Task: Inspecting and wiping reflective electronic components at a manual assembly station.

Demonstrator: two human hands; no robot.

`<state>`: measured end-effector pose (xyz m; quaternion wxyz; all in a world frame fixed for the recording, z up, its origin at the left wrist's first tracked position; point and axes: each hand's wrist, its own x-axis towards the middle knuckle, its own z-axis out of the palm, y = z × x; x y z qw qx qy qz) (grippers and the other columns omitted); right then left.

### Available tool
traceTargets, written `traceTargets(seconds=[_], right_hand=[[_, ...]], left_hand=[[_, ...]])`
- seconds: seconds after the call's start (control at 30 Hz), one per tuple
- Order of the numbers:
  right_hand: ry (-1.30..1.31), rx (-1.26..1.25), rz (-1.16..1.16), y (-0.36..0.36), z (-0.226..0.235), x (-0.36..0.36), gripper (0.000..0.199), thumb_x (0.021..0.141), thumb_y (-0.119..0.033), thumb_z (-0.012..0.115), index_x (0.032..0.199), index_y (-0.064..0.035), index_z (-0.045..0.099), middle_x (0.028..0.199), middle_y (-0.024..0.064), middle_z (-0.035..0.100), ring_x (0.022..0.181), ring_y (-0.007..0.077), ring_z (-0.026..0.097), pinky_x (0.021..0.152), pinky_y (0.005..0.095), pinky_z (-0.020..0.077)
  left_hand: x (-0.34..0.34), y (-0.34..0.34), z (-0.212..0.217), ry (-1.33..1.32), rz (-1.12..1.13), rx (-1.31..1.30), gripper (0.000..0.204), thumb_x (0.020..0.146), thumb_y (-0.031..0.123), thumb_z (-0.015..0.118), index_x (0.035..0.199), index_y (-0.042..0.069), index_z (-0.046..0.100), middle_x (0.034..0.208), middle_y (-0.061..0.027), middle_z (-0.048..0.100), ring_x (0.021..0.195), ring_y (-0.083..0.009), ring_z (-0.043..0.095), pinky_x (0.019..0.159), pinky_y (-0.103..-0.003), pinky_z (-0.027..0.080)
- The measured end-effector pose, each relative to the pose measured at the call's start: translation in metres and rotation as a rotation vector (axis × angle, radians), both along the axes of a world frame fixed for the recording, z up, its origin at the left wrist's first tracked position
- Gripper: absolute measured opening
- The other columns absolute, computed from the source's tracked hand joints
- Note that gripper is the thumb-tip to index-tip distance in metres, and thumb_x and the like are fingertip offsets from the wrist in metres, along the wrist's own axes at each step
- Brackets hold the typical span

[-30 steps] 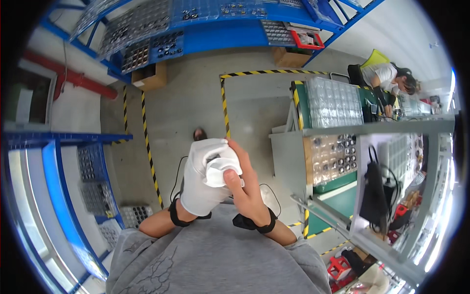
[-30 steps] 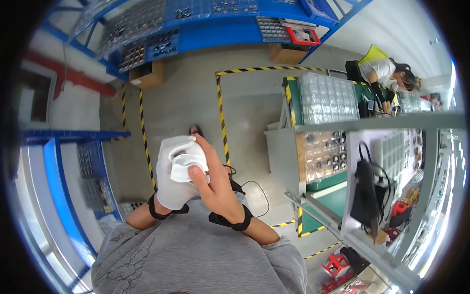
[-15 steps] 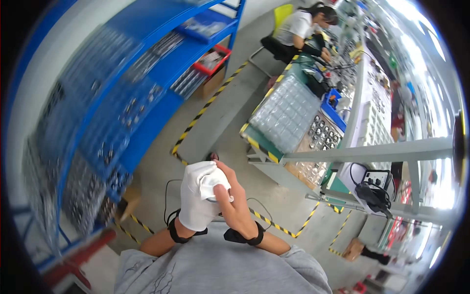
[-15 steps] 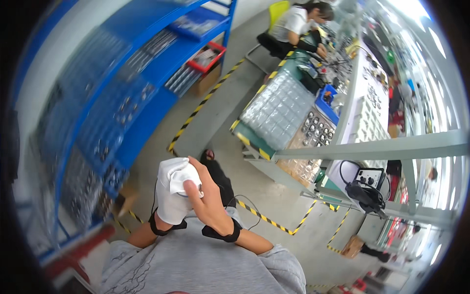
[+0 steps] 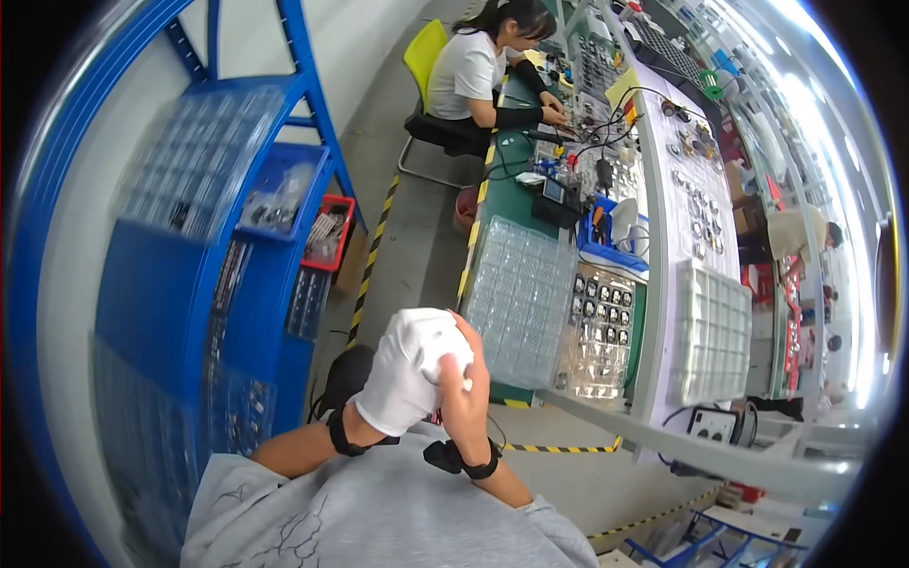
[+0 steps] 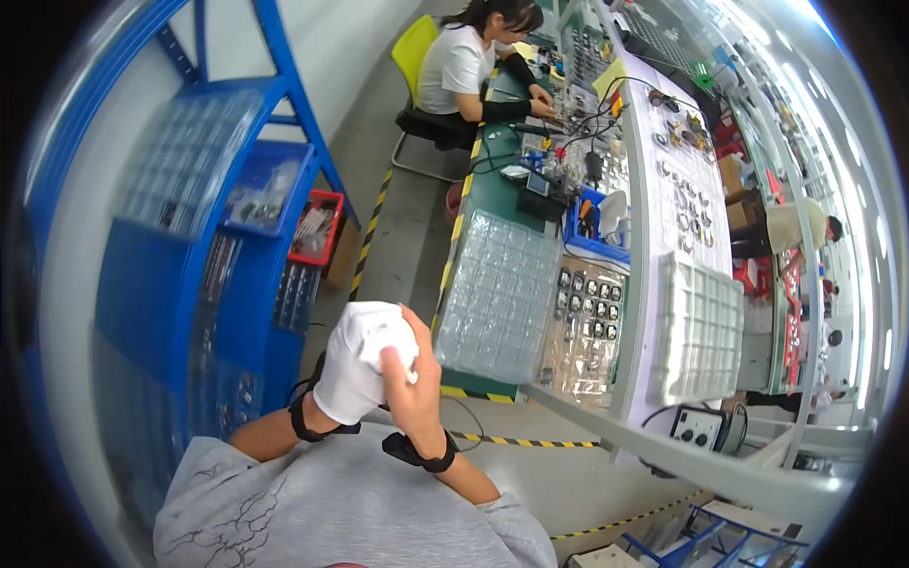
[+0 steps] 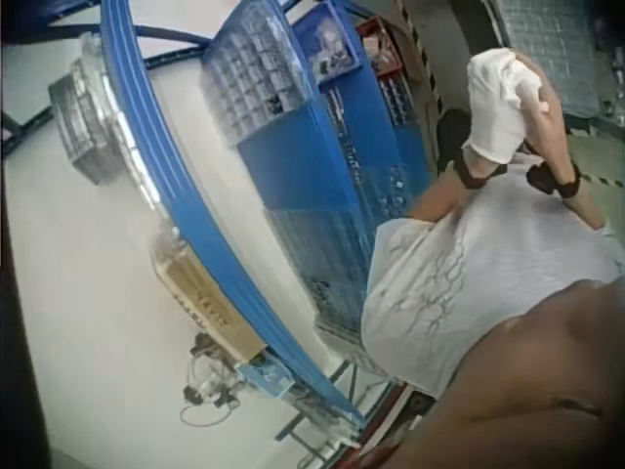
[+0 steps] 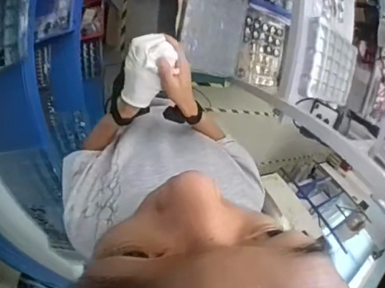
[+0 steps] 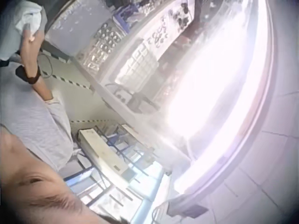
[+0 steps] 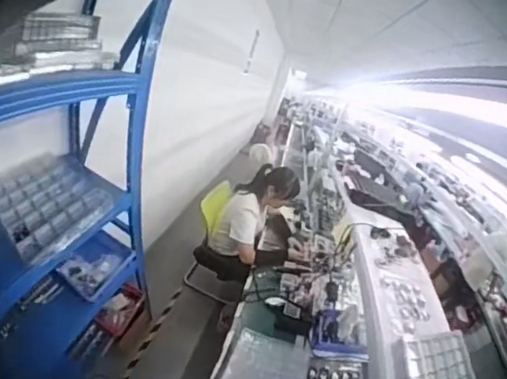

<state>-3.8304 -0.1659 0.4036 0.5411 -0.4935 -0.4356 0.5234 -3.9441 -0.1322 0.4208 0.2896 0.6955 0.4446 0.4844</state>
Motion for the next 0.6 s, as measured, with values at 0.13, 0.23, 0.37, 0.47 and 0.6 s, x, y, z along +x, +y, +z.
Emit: traceTargets(seconds=[0.13,0.23,0.37,0.47,0.6], right_hand=[[-0.086,-0.026,-0.182,0.087,-0.009,0.010,0.052,0.104,-0.029,0.047,0.142,0.0067,0.044,0.132,0.0164,0.057,0.121,0.0235,0.054,0.106,0.0345,0.0389],[-0.081,-0.101,-0.361,0.151,-0.025,0.020,0.052,0.104,-0.029,0.046,0.141,0.0069,0.045,0.133,0.0165,0.057,0.122,0.0235,0.053,0.107,0.0346,0.0380],[-0.058,-0.059,-0.516,0.237,-0.035,0.022,0.051,0.104,-0.028,0.046,0.141,0.0066,0.045,0.135,0.0167,0.055,0.123,0.0233,0.052,0.107,0.0343,0.0370],[-0.141,-0.092,-0.647,0.294,-0.027,0.020,0.048,0.105,-0.027,0.040,0.139,0.0065,0.046,0.133,0.0141,0.055,0.122,0.0215,0.053,0.106,0.0332,0.0379],[0.029,-0.144,-0.704,0.362,-0.019,0.028,0.047,0.105,-0.025,0.043,0.142,0.0051,0.044,0.134,0.0146,0.055,0.122,0.0218,0.052,0.106,0.0338,0.0376]], left_hand=[[0.020,0.106,-0.015,0.035,-0.172,-0.072,0.043,0.071,0.012,0.079,0.110,0.008,0.061,0.114,-0.0136,0.060,0.106,-0.0348,0.057,0.091,-0.042,0.047],[0.038,0.185,-0.032,-0.105,-0.355,-0.131,0.042,0.072,0.011,0.076,0.111,0.008,0.060,0.116,-0.0144,0.059,0.109,-0.0353,0.056,0.092,-0.043,0.046],[0.049,0.295,-0.040,0.039,-0.595,0.084,0.046,0.074,0.010,0.074,0.116,0.009,0.057,0.117,-0.0149,0.057,0.109,-0.0359,0.055,0.094,-0.044,0.046],[0.059,0.347,-0.035,0.006,-0.640,-0.060,0.048,0.074,0.011,0.073,0.119,0.009,0.057,0.118,-0.0141,0.057,0.109,-0.0356,0.056,0.093,-0.044,0.047],[0.068,0.427,-0.024,0.021,-0.715,-0.149,0.055,0.071,0.011,0.077,0.122,0.010,0.058,0.119,-0.0143,0.058,0.107,-0.0350,0.058,0.090,-0.042,0.050]])
